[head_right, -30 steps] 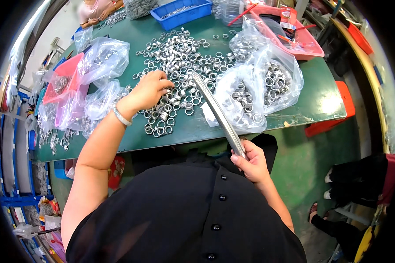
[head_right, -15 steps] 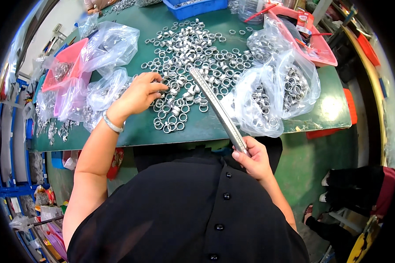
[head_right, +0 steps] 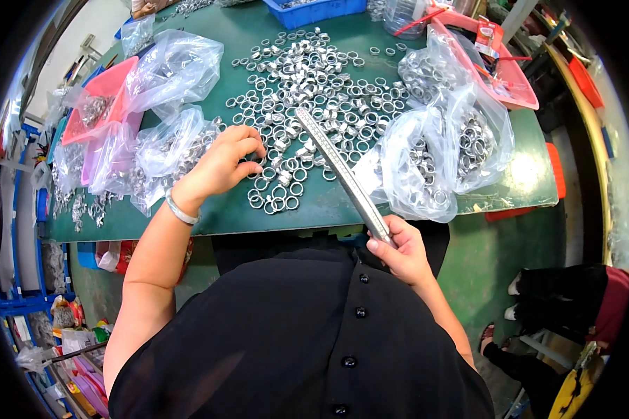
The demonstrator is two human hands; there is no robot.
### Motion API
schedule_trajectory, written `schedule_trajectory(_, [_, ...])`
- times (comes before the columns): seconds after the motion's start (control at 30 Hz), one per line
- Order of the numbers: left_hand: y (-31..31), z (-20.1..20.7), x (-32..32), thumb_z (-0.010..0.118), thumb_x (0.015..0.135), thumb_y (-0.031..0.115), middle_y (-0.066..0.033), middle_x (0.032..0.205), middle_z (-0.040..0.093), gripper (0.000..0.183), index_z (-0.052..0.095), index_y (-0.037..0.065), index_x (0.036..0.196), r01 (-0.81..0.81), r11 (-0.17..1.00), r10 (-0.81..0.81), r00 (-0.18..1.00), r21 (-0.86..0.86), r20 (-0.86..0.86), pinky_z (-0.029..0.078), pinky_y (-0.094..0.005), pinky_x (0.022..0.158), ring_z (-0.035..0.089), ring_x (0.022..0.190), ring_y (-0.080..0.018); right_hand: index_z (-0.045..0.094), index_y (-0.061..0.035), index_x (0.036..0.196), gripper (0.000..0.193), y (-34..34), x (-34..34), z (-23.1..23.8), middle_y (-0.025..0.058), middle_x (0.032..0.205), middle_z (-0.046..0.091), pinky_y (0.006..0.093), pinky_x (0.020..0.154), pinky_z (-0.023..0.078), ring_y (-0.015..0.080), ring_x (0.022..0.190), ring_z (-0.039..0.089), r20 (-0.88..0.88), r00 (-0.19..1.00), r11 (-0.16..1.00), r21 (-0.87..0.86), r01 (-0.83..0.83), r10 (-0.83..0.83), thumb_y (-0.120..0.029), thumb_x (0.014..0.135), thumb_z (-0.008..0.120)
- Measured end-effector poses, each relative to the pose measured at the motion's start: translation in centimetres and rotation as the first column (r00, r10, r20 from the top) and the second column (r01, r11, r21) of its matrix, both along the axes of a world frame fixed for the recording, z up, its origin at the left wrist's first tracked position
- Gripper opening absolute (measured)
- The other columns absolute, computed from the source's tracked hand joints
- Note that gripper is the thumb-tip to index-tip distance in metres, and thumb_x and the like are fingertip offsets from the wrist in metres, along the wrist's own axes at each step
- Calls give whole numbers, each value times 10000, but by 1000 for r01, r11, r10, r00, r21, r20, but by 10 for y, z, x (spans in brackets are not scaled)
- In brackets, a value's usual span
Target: The person holds a metal measuring rod and slides several metal rings onto it one by one from a pile on the table. The person then removes the rings from the rod and places them into a clear plastic bag.
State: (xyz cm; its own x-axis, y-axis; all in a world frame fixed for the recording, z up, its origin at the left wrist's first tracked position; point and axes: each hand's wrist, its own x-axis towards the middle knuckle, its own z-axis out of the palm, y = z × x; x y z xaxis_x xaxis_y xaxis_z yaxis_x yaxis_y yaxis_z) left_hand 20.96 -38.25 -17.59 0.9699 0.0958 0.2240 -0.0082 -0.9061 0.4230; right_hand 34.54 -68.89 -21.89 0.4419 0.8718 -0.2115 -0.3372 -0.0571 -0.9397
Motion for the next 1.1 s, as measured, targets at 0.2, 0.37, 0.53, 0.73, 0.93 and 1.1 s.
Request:
schedule_trajectory(0.2, [1,-7,-1,651,636,34,-73,878,506,184,522,47,767,-13,997,20,996,-77,88,381,-307,736,474,831,-237,507,-23,874,161,3,-1,3,-48,623,457,152,415,269,0,464,348,20,999,999,-37,-25,25,-76,752,597])
schedule_trajectory(0.37, [1,-17,-1,569,778,91,-40,877,521,77,516,41,801,-120,680,230,972,-723,54,391,-240,683,489,757,-131,508,-20,869,161,5,-3,0,-51,643,460,150,433,277,-3,491,357,80,996,997,-67,-44,49,-75,751,601])
schedule_trajectory(0.53, [-8,-10,1,508,841,113,-46,879,551,64,514,64,882,146,-221,209,973,-964,99,449,-239,712,549,786,-132,510,-18,854,148,8,-4,-5,-65,658,445,150,478,284,-6,543,356,119,989,994,-72,-82,90,-65,748,603])
schedule_trajectory(0.73, [-19,-14,3,469,847,67,-127,1059,498,106,480,35,947,306,-279,165,949,-910,268,457,-270,821,526,940,-179,515,-18,852,143,11,-7,-3,-69,665,443,156,510,296,-3,571,362,134,984,990,-92,-106,118,-55,744,603])
schedule_trajectory(0.93, [-39,-9,10,481,822,13,-110,1061,520,213,458,50,1031,331,-147,220,930,-932,296,419,-303,855,511,989,-184,519,-15,863,143,13,-9,-1,-68,669,446,159,518,304,2,583,373,114,987,987,-120,-103,117,-50,746,595])
schedule_trajectory(1.1, [-50,-14,12,516,799,8,-94,1041,536,312,441,51,1099,363,-157,283,908,-919,310,413,-317,870,506,1016,-219,519,-10,871,140,14,-11,-5,-65,682,454,160,524,310,3,588,379,108,987,987,-124,-107,120,-56,757,586])
